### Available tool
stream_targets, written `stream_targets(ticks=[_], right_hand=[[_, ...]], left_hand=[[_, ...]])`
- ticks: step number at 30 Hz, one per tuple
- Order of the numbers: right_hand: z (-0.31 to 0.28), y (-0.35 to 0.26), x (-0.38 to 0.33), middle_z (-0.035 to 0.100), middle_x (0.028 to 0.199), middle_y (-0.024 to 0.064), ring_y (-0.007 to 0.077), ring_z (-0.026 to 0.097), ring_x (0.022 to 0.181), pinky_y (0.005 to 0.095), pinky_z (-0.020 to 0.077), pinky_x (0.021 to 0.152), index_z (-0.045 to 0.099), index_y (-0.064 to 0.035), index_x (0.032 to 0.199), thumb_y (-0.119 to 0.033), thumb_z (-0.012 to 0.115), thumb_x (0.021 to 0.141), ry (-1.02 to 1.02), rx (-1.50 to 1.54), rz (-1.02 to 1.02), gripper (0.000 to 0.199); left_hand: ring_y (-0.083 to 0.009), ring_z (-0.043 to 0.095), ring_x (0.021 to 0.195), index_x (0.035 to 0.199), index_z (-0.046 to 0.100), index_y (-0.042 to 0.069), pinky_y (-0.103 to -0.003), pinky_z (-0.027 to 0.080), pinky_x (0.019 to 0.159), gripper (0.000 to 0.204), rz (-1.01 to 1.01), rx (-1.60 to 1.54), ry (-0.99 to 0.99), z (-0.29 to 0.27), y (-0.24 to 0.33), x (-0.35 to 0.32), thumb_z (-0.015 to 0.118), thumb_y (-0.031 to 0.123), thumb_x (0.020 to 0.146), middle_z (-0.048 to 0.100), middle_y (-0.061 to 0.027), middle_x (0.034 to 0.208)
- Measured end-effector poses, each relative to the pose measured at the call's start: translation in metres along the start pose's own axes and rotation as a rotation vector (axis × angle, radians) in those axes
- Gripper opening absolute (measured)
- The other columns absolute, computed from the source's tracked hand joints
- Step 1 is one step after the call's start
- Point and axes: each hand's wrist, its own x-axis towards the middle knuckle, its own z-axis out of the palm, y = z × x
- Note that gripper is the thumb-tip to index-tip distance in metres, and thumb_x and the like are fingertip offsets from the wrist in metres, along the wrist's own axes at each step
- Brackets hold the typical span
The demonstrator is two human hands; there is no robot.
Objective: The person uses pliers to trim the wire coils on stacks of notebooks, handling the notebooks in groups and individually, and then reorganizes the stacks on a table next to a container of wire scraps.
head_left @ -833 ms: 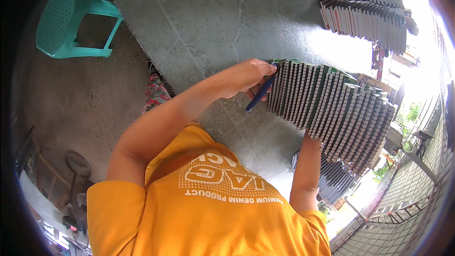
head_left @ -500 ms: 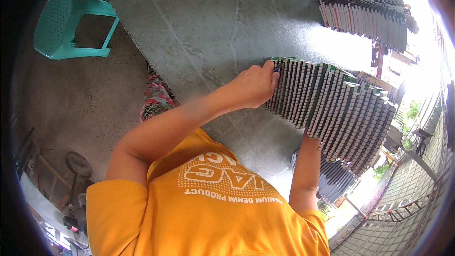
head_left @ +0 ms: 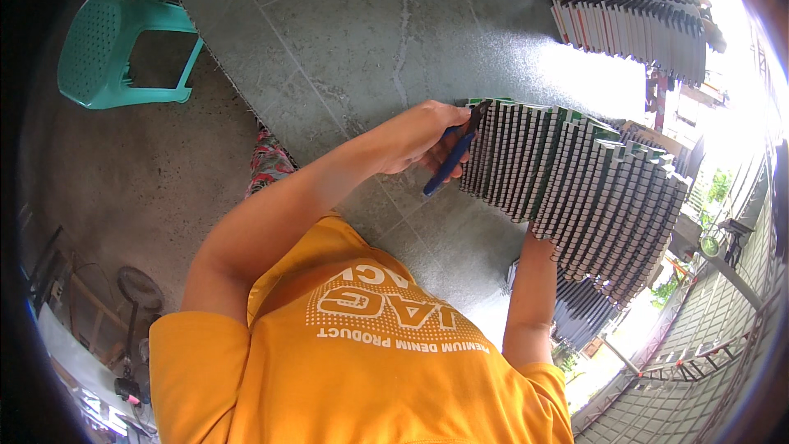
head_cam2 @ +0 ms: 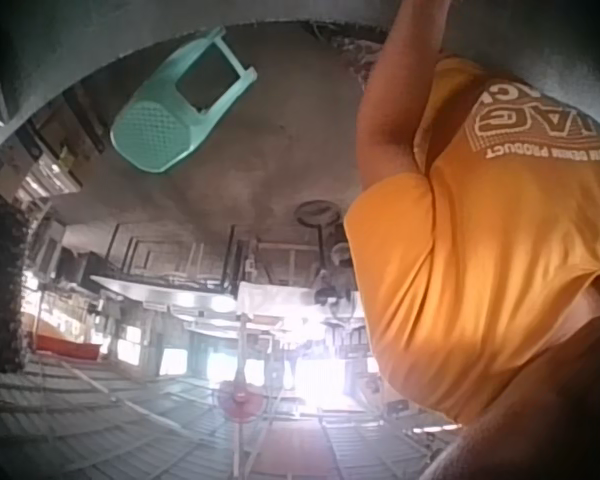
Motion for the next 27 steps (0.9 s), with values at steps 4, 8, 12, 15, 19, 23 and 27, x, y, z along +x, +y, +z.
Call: stream_targets(ticks=[4, 8, 12, 15, 19, 23, 27], right_hand=[[0.002, 0.001, 0.002, 0.038, 0.129, 0.0111, 0.0228, 0.039, 0.118, 0.0421, 0.0382, 0.097, 0.040, -0.0066, 0.126, -0.047, 0.042, 0.083, -0.010, 0.000, 0.007, 0.059], [0.004, 0.000, 0.001, 0.038, 0.130, 0.0113, 0.0230, 0.038, 0.118, 0.0424, 0.0379, 0.097, 0.040, -0.0066, 0.126, -0.047, 0.042, 0.083, -0.009, 0.000, 0.002, 0.060], [0.002, -0.002, -0.002, 0.037, 0.130, 0.0115, 0.0231, 0.038, 0.119, 0.0428, 0.0375, 0.097, 0.039, -0.0066, 0.127, -0.048, 0.042, 0.083, -0.007, 0.000, -0.002, 0.061], [0.003, -0.002, -0.002, 0.037, 0.130, 0.0116, 0.0233, 0.037, 0.119, 0.0430, 0.0373, 0.097, 0.039, -0.0065, 0.127, -0.049, 0.042, 0.082, -0.009, -0.005, -0.005, 0.062], [0.001, -0.003, -0.003, 0.036, 0.131, 0.0118, 0.0234, 0.037, 0.119, 0.0434, 0.0370, 0.098, 0.039, -0.0065, 0.127, -0.050, 0.042, 0.082, -0.004, -0.008, 0.000, 0.063], [0.001, -0.002, -0.004, 0.035, 0.131, 0.0120, 0.0236, 0.036, 0.120, 0.0437, 0.0367, 0.098, 0.038, -0.0064, 0.128, -0.051, 0.041, 0.082, -0.004, -0.007, -0.002, 0.064], [0.000, -0.002, -0.004, 0.035, 0.132, 0.0122, 0.0238, 0.035, 0.120, 0.0441, 0.0363, 0.098, 0.038, -0.0064, 0.128, -0.052, 0.041, 0.081, -0.003, 0.001, 0.001, 0.065]], left_hand=[[-0.0275, 0.059, 0.065, 0.090, 0.051, 0.000, -0.042, 0.048, 0.058, 0.032, 0.357, 0.986, 0.384, 0.015, -0.013, 0.005, 0.038, 0.028, 0.093, 0.056, -0.0166, 0.077], [-0.0291, 0.058, 0.064, 0.086, 0.052, 0.001, -0.042, 0.048, 0.062, 0.031, 0.475, 1.198, 0.576, 0.027, -0.034, 0.008, 0.039, 0.028, 0.093, 0.057, -0.0186, 0.080], [-0.0249, 0.059, 0.067, 0.092, 0.054, 0.002, -0.037, 0.048, 0.065, 0.035, 0.196, 0.357, 0.190, 0.009, -0.013, -0.003, 0.039, 0.032, 0.092, 0.058, -0.0128, 0.083], [-0.0219, 0.060, 0.068, 0.096, 0.055, 0.002, -0.034, 0.049, 0.065, 0.037, 0.126, 0.097, 0.034, 0.002, -0.012, 0.000, 0.038, 0.034, 0.092, 0.058, -0.0094, 0.084], [-0.0205, 0.060, 0.067, 0.096, 0.054, 0.000, -0.033, 0.049, 0.062, 0.038, 0.064, -0.013, -0.034, 0.002, -0.014, 0.002, 0.037, 0.033, 0.092, 0.057, -0.0098, 0.082], [-0.0200, 0.059, 0.066, 0.098, 0.053, -0.001, -0.034, 0.049, 0.058, 0.036, 0.011, -0.153, -0.069, 0.004, -0.012, 0.002, 0.036, 0.031, 0.093, 0.057, -0.0109, 0.081], [-0.0196, 0.059, 0.066, 0.100, 0.051, 0.000, -0.033, 0.048, 0.059, 0.033, 0.084, 0.260, 0.079, 0.015, -0.003, -0.003, 0.034, 0.027, 0.094, 0.056, -0.0118, 0.077]])
